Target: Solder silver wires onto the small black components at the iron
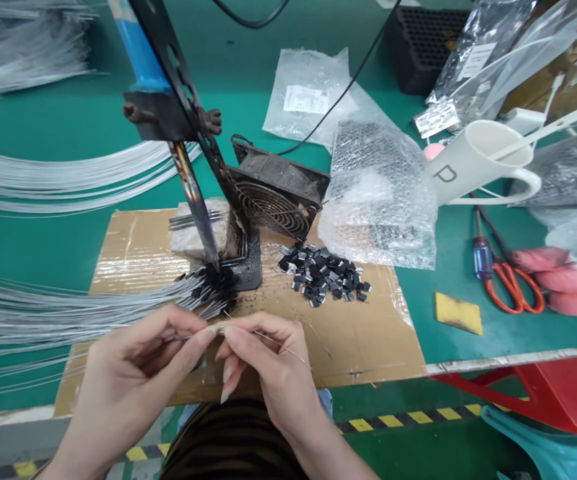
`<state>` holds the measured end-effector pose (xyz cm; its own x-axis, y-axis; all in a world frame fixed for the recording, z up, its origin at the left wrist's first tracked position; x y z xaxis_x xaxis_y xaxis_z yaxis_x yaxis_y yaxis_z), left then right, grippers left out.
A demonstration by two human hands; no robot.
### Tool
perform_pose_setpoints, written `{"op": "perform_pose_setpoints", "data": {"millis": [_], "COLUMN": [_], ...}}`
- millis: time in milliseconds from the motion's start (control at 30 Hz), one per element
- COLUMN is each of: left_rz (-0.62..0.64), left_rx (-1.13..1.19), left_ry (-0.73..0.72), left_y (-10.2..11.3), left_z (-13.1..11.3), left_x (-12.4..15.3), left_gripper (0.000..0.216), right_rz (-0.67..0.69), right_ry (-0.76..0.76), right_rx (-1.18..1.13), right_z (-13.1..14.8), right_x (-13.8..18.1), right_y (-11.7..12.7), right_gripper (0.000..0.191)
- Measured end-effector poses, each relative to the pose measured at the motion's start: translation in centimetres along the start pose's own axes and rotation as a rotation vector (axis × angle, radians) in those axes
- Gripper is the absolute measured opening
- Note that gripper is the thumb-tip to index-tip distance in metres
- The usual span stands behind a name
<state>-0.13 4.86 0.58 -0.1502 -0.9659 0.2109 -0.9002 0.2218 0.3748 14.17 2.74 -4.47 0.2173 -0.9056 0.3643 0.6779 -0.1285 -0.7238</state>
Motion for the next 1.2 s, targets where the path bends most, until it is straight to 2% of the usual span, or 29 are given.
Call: {"op": "perform_pose_setpoints", "data": {"millis": [167,300,567,767,933,1200], "left_rz": [-0.065,-0.069,-0.095,-0.15,-0.087,-0.103], "left_rx": [-0.047,-0.077,0.029,0.033,0.045,0.014], "left_ry": [-0.056,-0.122,-0.075,-0.08,-0.13,-0.167], "left_y": [0.0,-0.3,-0.6,0.0,-0.1,-0.1], "left_z": [0.1,0.9,0.9,0.7,0.5,0.4], "left_x": [0.3,0.5,0.4,0.1,0.1,0.2], "left_gripper": [0.018,0.014,0.012,0.012,0.007,0.006], "right_rz": [-0.038,-0.058,-0.039,-0.026,-0.02,-0.039], "right_ry": [0.001,0.009,0.058,0.103,0.111,0.127], "right_rx": [-0.044,-0.074,-0.06,0.002,0.096,0.115], "right_z": [-0.3,-0.5,-0.3,-0.1,-0.5,-0.4], "right_x": [0.0,0.0,-0.1,0.0,0.0,0.2], "right_y": [-0.1,-0.4,-0.7,-0.2,0.2,0.2], "right_gripper": [0.013,0.013,0.011,0.012,0.008,0.007]}}
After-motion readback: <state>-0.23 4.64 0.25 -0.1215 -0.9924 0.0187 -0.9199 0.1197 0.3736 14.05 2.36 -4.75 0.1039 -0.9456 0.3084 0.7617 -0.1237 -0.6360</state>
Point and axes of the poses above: each hand's wrist, its own x-axis away from the middle knuckle, its own y-axis out of the back of the hand, z = x × y, the point moved 5 cm from there along -x, towards the middle knuckle, and after that the axes turned 4 degrees about z, right-handed, at the moved point
